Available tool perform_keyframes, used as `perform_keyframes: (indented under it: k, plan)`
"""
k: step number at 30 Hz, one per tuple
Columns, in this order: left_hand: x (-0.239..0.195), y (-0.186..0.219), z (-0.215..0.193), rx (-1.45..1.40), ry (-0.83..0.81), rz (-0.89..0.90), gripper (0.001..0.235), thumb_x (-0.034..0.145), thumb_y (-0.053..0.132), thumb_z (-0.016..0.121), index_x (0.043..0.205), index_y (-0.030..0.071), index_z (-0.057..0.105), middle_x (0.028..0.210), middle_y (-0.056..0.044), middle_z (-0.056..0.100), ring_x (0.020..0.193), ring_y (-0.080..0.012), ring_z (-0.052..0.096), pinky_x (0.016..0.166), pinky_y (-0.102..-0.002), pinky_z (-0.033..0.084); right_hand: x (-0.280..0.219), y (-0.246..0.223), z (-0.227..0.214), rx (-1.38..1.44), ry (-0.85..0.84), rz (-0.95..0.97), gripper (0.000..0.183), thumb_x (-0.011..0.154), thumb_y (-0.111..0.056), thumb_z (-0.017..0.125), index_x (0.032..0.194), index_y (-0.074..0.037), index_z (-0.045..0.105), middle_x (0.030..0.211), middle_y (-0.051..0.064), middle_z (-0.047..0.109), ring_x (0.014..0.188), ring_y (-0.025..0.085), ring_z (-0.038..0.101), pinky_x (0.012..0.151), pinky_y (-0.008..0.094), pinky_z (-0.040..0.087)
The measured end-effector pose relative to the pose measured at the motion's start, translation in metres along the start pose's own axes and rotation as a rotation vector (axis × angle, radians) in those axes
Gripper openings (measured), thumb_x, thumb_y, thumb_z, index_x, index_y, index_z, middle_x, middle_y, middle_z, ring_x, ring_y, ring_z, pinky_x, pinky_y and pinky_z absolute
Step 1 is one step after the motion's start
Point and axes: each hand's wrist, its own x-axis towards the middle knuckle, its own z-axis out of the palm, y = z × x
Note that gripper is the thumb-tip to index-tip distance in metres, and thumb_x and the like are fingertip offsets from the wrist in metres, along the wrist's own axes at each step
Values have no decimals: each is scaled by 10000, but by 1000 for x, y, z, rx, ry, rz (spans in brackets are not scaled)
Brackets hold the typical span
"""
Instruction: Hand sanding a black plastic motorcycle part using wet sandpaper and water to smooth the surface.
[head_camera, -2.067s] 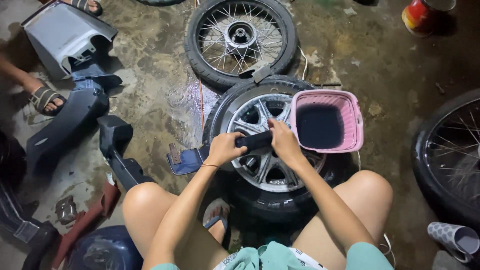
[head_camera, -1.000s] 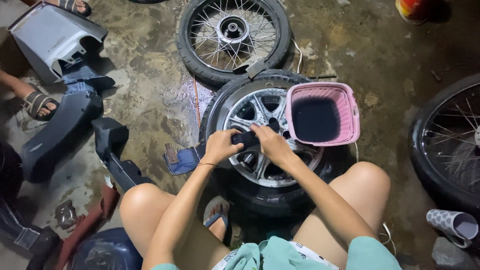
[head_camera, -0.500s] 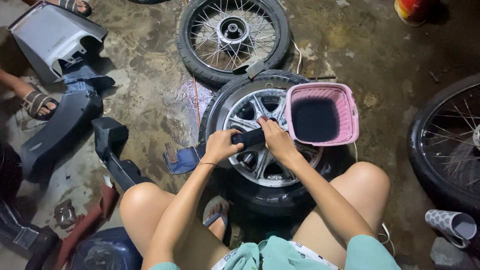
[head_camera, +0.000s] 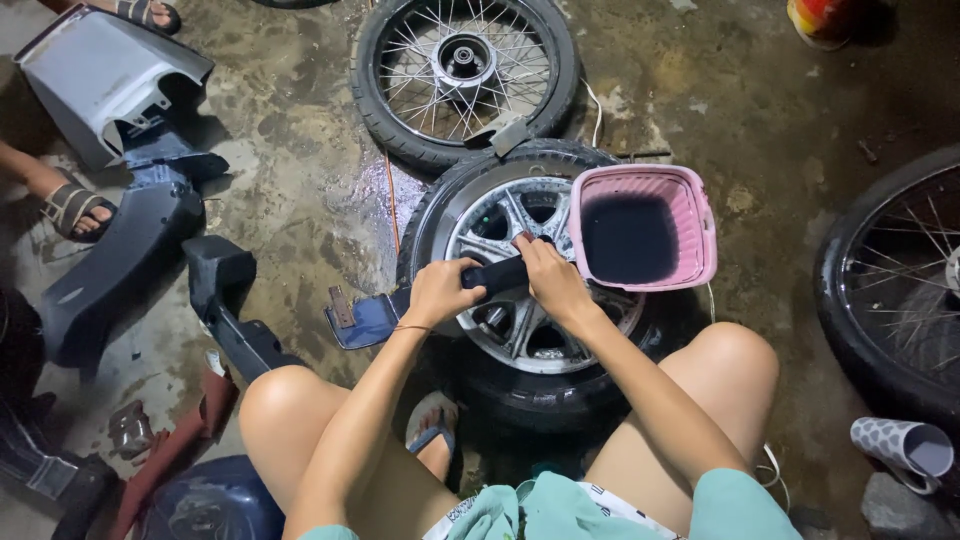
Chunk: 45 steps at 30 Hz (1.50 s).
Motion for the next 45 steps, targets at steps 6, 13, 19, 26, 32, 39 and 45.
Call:
perform_keyframes:
  k: [6, 13, 19, 26, 32, 39, 45]
  plan:
    - [1, -2, 2, -7, 15, 15, 416, 748, 398, 766, 1139, 255, 769, 932, -156, 775, 957, -398, 737, 845, -469, 580, -6, -20, -1, 98, -97, 52, 449, 974, -117, 563, 1421, -127, 528, 959, 32, 565, 913, 210, 634, 751, 344, 600]
    - [-1, -3, 2, -10, 12, 23, 416, 756, 407, 767, 1143, 255, 765, 931, -153, 778, 957, -395, 739, 841, -475, 583, 1, 7, 1, 301, -89, 74, 345, 1005, -57, 507, 1340, -86, 587, 958, 73, 639, 978, 260, 662, 927, 358, 527]
    - [-4, 3, -5, -14, 1, 20, 410, 770, 409, 752, 1150, 258, 763, 941, -160, 776, 970, -402, 734, 853, -479, 581, -4, 11, 9, 147, -30, 130, 316, 1023, -56, 504, 1329, -37, 583, 958, 97, 639, 904, 271, 673, 836, 351, 564]
    - [3, -10, 7, 12, -4, 4, 431, 761, 445, 751, 1161, 286, 757, 934, -144, 776, 966, -382, 739, 845, -469, 588, -3, -37, -11, 410, -76, 54, 391, 989, -8, 479, 1366, -75, 563, 978, 66, 611, 982, 263, 651, 928, 350, 534]
    - [-1, -2, 2, 4, 26, 18, 422, 744, 409, 768, 1137, 256, 765, 915, -144, 776, 949, -387, 740, 835, -468, 589, 2, 12, 4, 198, 39, 266, 321, 1011, -62, 523, 1330, -47, 557, 950, 94, 584, 910, 287, 663, 827, 353, 548]
    - [3, -5, 7, 30, 35, 17, 422, 749, 434, 756, 1138, 273, 761, 913, -137, 773, 942, -378, 742, 830, -470, 591, 0, -46, -15, 323, -60, 64, 302, 1054, -153, 499, 1340, -88, 571, 918, 28, 576, 907, 230, 666, 798, 283, 566]
    - [-2, -2, 3, 4, 35, 22, 410, 742, 402, 757, 1128, 266, 767, 910, -146, 774, 948, -390, 739, 833, -468, 586, 3, 20, 21, 184, 11, 177, 340, 1008, -61, 516, 1346, -67, 552, 964, 63, 589, 931, 258, 645, 931, 358, 507]
